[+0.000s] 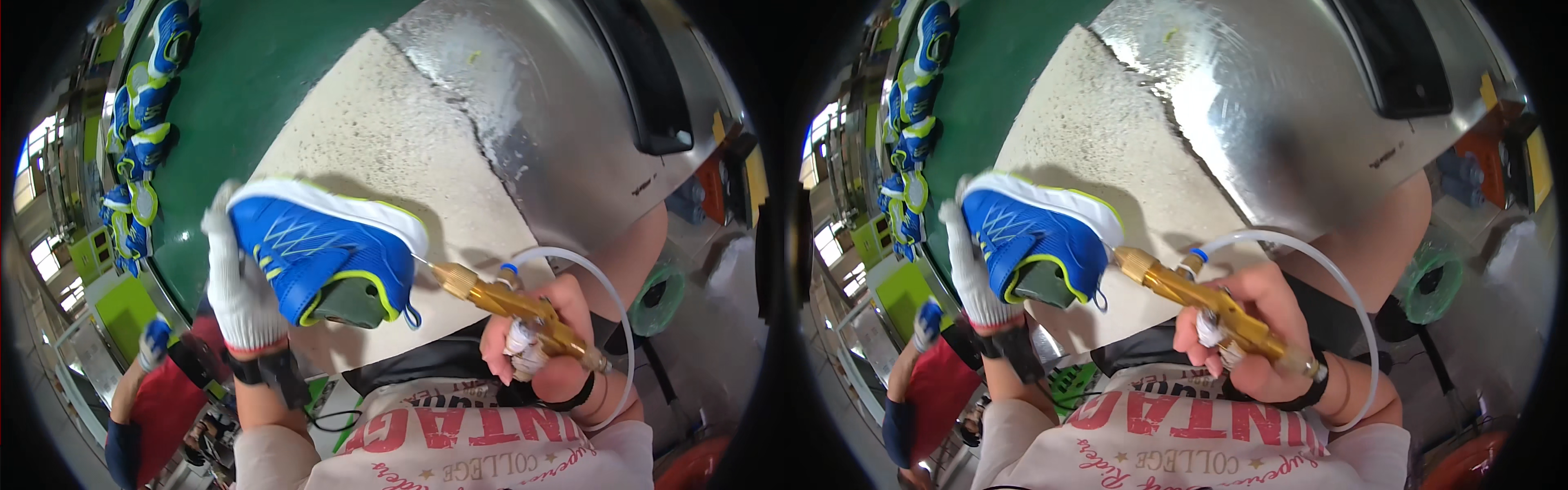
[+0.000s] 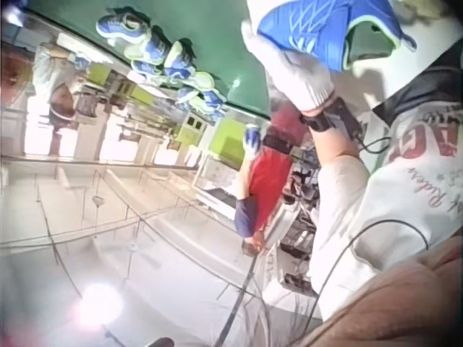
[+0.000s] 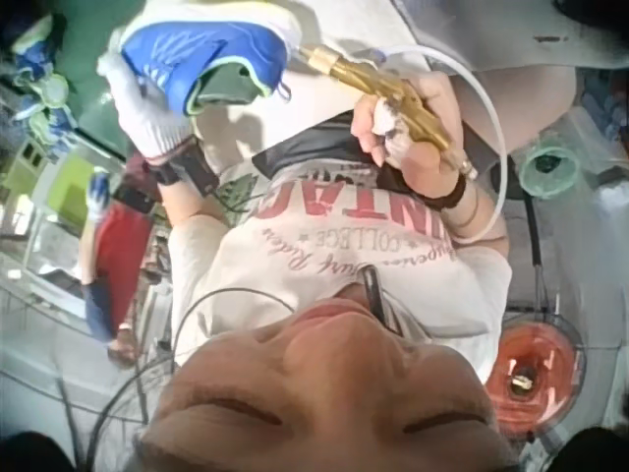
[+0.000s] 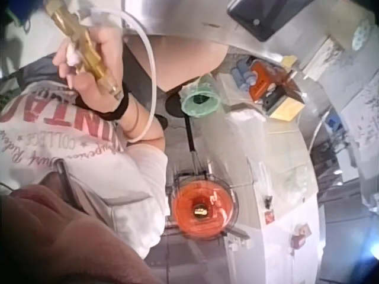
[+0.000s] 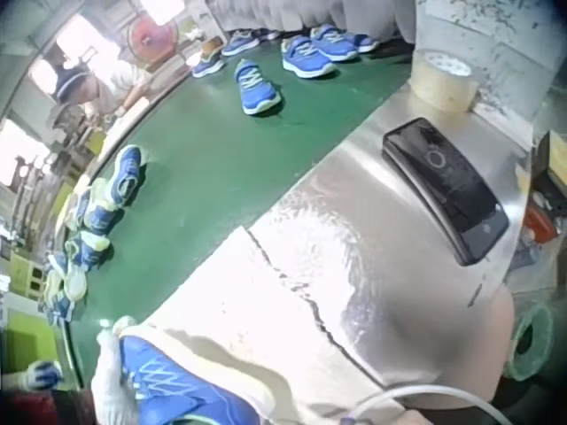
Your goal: The person uses a handheld air nozzle to blow air into the interior and around the edges of blue and green sneakers. They pick up shoes one by one from a green table, direct the nozzle into the shoe opening, and then place the shoes back on the table. The process is repeated for multiple shoes in a factory setting.
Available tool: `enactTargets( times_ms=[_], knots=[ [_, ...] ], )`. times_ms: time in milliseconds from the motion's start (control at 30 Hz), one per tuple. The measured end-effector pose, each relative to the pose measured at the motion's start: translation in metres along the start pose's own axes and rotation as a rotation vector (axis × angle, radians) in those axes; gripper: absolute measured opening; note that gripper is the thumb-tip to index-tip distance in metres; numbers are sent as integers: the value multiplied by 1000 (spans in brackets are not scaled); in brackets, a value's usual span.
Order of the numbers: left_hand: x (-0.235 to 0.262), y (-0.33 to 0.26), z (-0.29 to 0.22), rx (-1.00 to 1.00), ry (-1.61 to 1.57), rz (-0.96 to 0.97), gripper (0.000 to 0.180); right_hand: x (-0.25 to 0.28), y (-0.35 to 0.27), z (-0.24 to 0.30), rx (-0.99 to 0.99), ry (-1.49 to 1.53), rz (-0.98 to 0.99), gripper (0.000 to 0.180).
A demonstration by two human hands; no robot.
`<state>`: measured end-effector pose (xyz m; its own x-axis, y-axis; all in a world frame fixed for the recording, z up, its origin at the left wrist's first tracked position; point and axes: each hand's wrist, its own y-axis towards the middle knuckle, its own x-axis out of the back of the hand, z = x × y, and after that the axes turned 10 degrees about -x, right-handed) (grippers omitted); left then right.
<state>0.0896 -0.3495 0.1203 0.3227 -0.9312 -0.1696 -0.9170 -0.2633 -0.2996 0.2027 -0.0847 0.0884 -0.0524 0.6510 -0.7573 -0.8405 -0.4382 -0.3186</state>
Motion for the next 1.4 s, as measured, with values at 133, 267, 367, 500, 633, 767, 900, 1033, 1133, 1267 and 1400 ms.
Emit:
enactTargets(
  times_ms=[133, 267, 367, 500, 633, 767, 900, 1033, 1133, 1267, 1400],
  knots=[
    [16, -49, -4, 149, 62, -5, 56, -11, 4, -3, -77, 158, -78, 69],
    [26, -99, -10, 417, -54, -25, 54, -19, -2, -11, -5, 56, -108, 68],
    [26, -122, -12, 567, -171, 51, 62, -22, -7, -19, 77, -243, -74, 70],
    [26, -130, 0, 724, -576, 138, 70, -20, -3, -15, 263, -887, 150, 78],
    [29, -135, 19, 756, -833, 290, 75, -30, -20, -16, 335, -935, 123, 70],
    [13, -142, 31, 770, -803, 363, 69, -31, -52, 1, 47, -826, 7, 56],
    [-24, -146, 37, 782, -825, 393, 63, -36, -79, 15, 19, -577, -151, 59],
    [-68, -136, 43, 805, -800, 588, 73, -55, -91, 22, 69, -360, -347, 59],
    [-83, -123, 50, 805, -858, 630, 57, -61, -86, 26, 112, -339, -446, 60],
    [-111, -107, 53, 759, -963, 593, 48, -55, -85, 29, 171, -466, -471, 60],
    [-126, -94, 44, 724, -903, 560, 50, -39, -68, 33, 282, -908, -400, 67]
  ],
)
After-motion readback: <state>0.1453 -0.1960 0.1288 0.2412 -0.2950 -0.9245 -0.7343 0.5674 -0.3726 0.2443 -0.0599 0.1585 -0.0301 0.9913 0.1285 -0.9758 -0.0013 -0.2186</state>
